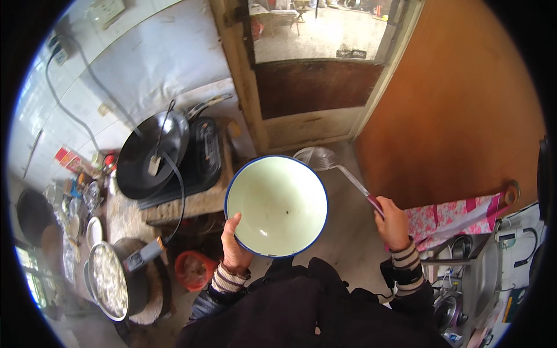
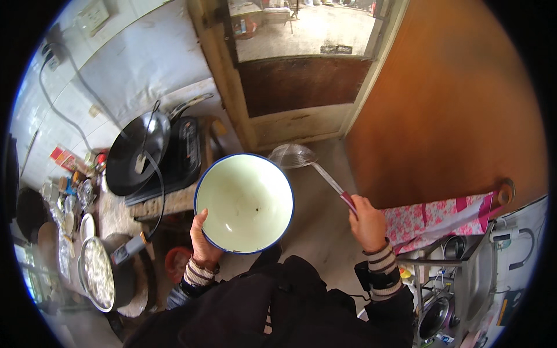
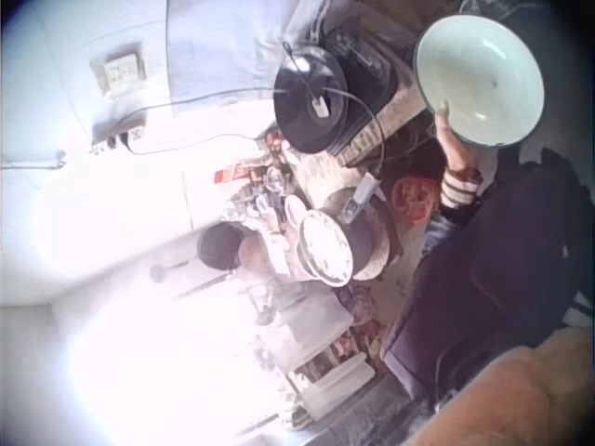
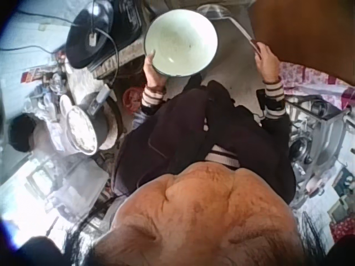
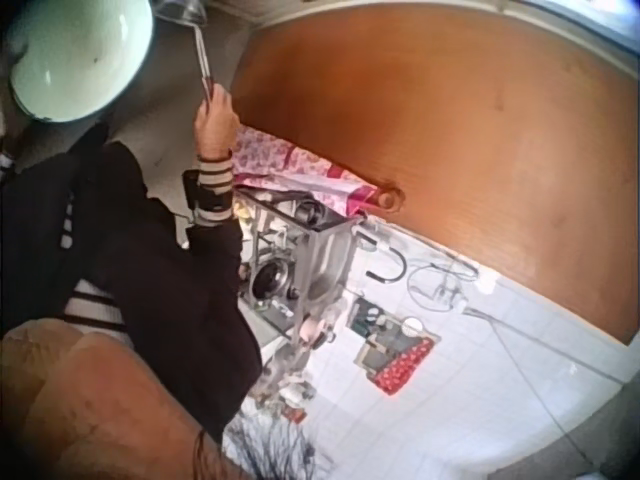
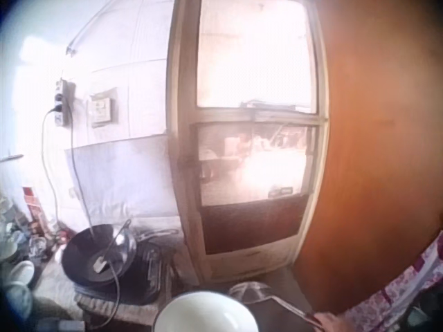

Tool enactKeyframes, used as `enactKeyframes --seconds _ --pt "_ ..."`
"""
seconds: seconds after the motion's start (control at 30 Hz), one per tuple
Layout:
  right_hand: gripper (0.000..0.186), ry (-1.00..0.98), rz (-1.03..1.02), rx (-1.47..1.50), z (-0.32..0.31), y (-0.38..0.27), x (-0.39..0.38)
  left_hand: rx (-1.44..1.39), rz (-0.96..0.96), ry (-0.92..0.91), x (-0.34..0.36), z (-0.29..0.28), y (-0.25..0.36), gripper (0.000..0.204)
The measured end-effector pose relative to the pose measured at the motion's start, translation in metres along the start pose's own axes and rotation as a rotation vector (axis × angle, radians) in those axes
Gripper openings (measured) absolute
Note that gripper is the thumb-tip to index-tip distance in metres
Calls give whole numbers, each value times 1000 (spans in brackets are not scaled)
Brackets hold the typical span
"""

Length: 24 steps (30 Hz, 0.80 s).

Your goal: The person stirs dumplings in a large pot of boiling water using a wooden spatula, then uses a wire skimmer to lift dumplings from the pot and place them into a bowl. The person briefly walks to another room and returns before covering the pot with a lid.

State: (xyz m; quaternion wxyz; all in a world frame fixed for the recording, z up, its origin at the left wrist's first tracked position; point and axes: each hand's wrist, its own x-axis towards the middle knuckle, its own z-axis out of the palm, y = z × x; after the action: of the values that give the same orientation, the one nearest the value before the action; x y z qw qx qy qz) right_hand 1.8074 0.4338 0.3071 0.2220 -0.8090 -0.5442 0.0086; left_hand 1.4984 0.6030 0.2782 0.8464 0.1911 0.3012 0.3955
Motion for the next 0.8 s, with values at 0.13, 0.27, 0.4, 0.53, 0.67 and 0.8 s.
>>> enactKeyframes --seconds 0.13,0.27,0.4,0.53,0.67,0.8 --pt "23 -112 -131 -200 21 28 86 -36 -20 -8 89 20 -17 60" --pt "20 -217 -246 -295 36 49 177 -105 -62 -12 170 44 -13 54" --pt "8 -189 -384 -336 50 69 268 -120 -49 0 235 69 -2 52" --pt "6 -281 -452 -396 68 88 344 -90 -15 44 288 90 3 56" --pt "8 -377 -544 -345 103 117 420 -72 56 125 335 101 -1 57" --pt "7 -388 -697 -290 145 150 508 -83 155 238 381 120 -7 56"
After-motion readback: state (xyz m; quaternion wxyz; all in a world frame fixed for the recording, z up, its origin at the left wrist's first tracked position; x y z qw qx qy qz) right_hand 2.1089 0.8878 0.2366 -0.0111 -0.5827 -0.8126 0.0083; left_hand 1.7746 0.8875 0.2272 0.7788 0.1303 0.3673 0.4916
